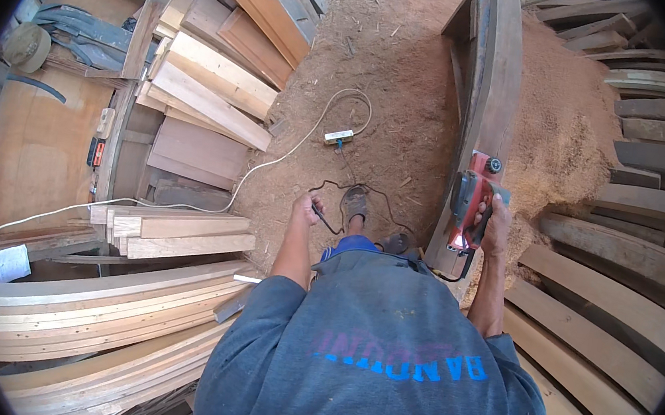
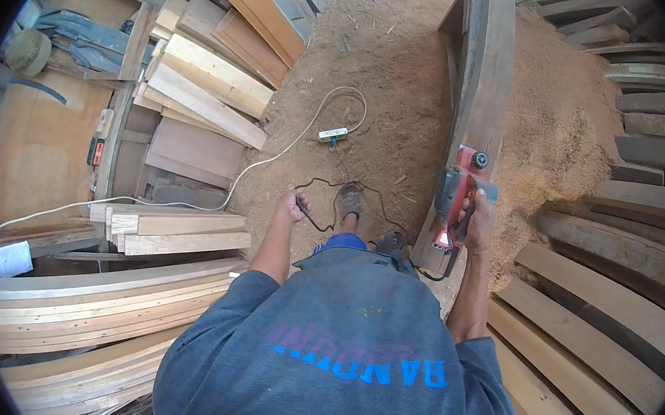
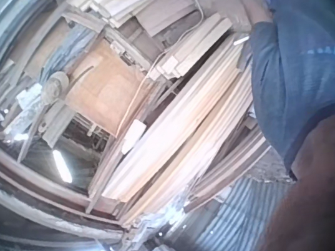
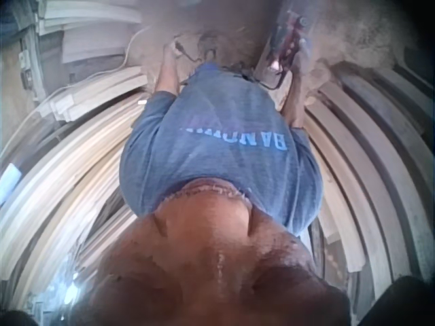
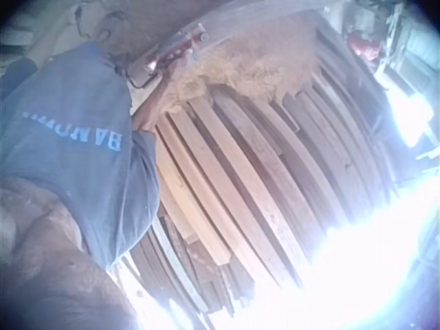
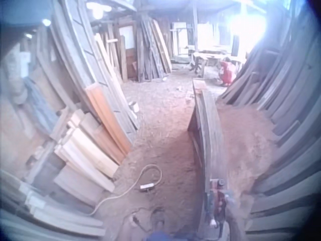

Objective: The person plugs the power cord of an electric planer into an extension cord socket by hand, holds the planer, and untangles the power cable.

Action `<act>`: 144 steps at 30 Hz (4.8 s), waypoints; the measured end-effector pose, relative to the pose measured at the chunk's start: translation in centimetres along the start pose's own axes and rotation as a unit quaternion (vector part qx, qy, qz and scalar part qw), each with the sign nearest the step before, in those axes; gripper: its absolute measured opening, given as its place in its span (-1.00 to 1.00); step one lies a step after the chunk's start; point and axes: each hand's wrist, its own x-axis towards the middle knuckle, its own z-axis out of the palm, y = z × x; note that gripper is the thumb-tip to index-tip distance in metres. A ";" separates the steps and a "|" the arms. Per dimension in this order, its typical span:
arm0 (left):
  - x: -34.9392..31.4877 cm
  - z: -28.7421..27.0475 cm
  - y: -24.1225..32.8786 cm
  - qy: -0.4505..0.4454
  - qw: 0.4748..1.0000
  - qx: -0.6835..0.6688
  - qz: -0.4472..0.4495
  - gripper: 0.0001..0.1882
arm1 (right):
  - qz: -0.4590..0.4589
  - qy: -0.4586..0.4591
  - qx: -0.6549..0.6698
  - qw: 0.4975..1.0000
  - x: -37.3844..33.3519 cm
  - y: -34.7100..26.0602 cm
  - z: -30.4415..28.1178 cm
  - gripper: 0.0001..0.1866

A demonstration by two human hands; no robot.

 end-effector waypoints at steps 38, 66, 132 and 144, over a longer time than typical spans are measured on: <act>-3.2 7.7 14.3 -0.073 0.969 0.006 0.236 -0.75 | 0.010 -0.026 -0.087 0.996 0.1 -0.4 -0.2 -0.66; -14.2 12.3 2.5 -0.228 0.960 0.016 0.163 -0.65 | -0.302 0.091 -0.517 0.796 -2.0 -5.5 3.0 -0.59; -21.3 18.3 2.7 -0.477 0.873 0.097 0.000 -0.51 | -0.190 -0.325 -0.365 0.852 -6.5 -12.6 15.6 -0.68; -27.8 24.4 9.8 -0.496 0.769 0.180 0.360 -0.38 | -0.241 -0.211 -0.290 0.902 -9.3 -15.0 18.7 -0.73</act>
